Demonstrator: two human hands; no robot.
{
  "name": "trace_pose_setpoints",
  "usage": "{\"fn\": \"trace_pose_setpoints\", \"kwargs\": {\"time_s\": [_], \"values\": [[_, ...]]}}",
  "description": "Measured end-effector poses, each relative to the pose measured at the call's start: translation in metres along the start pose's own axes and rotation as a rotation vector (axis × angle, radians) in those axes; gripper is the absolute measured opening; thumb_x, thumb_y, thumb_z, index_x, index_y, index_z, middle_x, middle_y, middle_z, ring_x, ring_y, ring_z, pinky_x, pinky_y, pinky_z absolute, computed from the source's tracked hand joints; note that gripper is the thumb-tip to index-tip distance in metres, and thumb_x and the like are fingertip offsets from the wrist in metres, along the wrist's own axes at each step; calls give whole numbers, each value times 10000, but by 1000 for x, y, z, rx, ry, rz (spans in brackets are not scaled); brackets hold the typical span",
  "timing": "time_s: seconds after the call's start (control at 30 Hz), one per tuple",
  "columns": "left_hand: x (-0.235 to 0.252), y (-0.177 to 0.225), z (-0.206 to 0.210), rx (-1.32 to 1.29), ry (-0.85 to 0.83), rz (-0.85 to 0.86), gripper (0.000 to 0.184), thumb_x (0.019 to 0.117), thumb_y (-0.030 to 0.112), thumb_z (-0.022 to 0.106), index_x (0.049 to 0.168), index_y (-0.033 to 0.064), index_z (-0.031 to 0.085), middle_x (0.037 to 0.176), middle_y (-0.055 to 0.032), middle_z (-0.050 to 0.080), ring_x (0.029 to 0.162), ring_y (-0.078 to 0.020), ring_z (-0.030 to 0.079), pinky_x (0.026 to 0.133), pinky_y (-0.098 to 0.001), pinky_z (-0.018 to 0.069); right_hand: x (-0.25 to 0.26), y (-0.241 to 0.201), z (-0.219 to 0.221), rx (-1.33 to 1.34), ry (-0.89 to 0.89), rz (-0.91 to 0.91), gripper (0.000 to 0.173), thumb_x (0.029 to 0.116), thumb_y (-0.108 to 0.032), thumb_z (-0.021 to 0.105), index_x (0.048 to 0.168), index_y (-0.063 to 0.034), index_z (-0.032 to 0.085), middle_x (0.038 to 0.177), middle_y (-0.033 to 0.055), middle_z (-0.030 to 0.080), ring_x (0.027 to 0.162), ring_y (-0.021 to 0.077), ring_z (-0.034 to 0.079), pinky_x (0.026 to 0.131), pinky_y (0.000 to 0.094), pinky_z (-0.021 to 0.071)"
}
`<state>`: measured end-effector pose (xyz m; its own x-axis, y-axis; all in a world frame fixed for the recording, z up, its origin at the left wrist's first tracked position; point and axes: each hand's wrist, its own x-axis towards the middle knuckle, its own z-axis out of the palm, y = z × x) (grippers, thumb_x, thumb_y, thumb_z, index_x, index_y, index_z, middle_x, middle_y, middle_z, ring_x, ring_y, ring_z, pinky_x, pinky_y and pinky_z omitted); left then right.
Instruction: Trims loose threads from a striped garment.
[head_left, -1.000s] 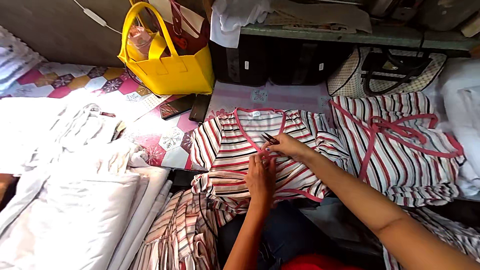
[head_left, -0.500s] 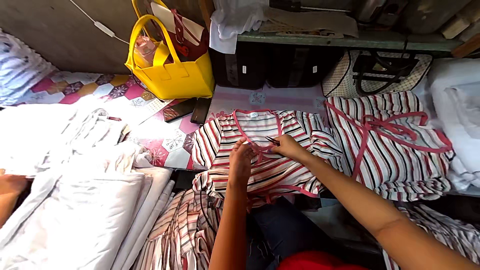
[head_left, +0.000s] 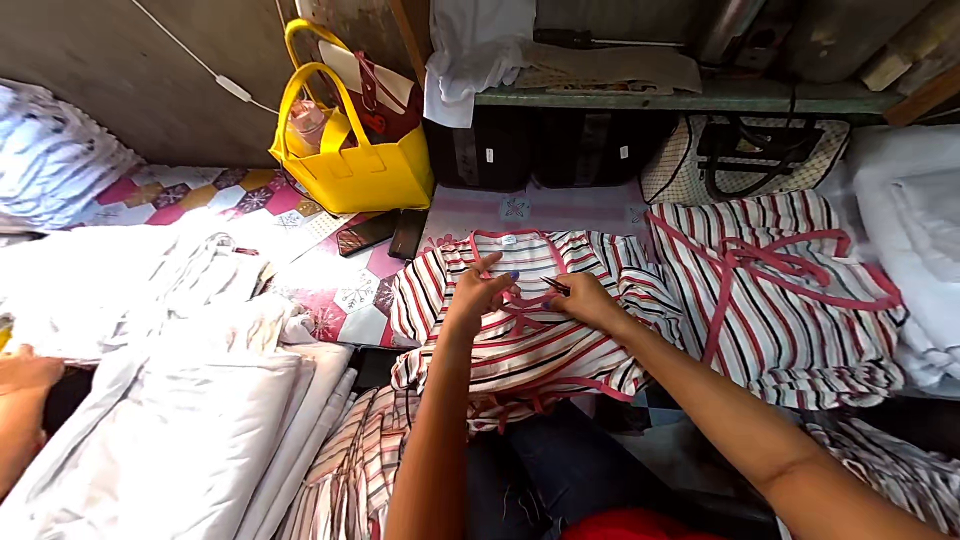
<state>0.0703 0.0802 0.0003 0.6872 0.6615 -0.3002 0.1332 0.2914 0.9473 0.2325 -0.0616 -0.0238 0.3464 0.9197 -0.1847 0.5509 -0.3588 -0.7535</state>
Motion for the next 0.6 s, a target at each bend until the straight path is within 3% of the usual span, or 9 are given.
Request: {"fn": "trace_pose_setpoints", "kwargs": {"time_s": [0.07,0.17,0.23,0.27,0.33,0.37,0.43,0.53,0.6], "values": [[9,8,-5,-40,-35,-39,476,1009,6,565,1470,28,450,765,-49,657,505,-27,488,486,-175,407,-7,4,5,30,69,-127,208,940,-164,683,966,34,741,912,138,681,857,222,612,826,430,486],[14,8,1,-26,-76,-57,507,984,-36,542,1477,47,457,762,-47,647,546,-46,528,525,-194,451,-11,1,11,-7,140,-211,231,944,-170,661,930,49,735,943,173,693,917,290,658,860,491,507],[7,14,8,327,-151,-48,440,932,-36,652,1362,-21,563,724,-38,661,495,-21,473,490,-188,404,-11,1,10,-29,133,-199,232,949,-158,646,943,55,737,961,183,694,936,308,662,875,510,504],[6,17,9,578,-186,-45,348,939,30,687,1279,-17,628,762,-32,670,526,-39,505,529,-214,447,-11,3,10,-27,127,-190,227,946,-149,646,944,58,737,958,185,695,933,306,659,878,506,499],[14,15,2,963,-145,-22,203,995,141,635,1119,11,731,884,-113,734,723,-194,676,753,-424,566,-15,5,12,-28,110,-177,221,946,-151,651,946,49,744,952,177,695,930,295,657,879,494,501],[18,12,-4,1030,-82,21,213,1014,159,596,1046,10,745,898,-152,739,799,-272,705,814,-521,555,-15,5,13,-27,103,-177,220,943,-157,654,943,44,744,946,171,690,924,290,653,873,491,499],[20,16,-14,978,49,119,247,1030,127,553,1085,-25,739,968,-234,725,926,-399,697,875,-636,514,-15,5,14,-31,100,-179,219,940,-161,661,941,42,743,951,174,689,926,301,657,873,505,502],[13,28,-33,362,141,218,242,1050,68,483,1215,-17,637,858,-60,722,706,-115,677,684,-304,577,-14,6,12,-10,66,-119,218,942,-156,671,989,43,746,992,182,697,950,300,650,899,501,494],[-3,35,-50,-14,220,256,253,1057,64,428,1260,47,578,782,12,644,603,-56,612,595,-233,549,-13,6,10,26,38,-68,215,936,-151,687,1015,41,741,1004,172,693,933,275,635,885,477,489]]}}
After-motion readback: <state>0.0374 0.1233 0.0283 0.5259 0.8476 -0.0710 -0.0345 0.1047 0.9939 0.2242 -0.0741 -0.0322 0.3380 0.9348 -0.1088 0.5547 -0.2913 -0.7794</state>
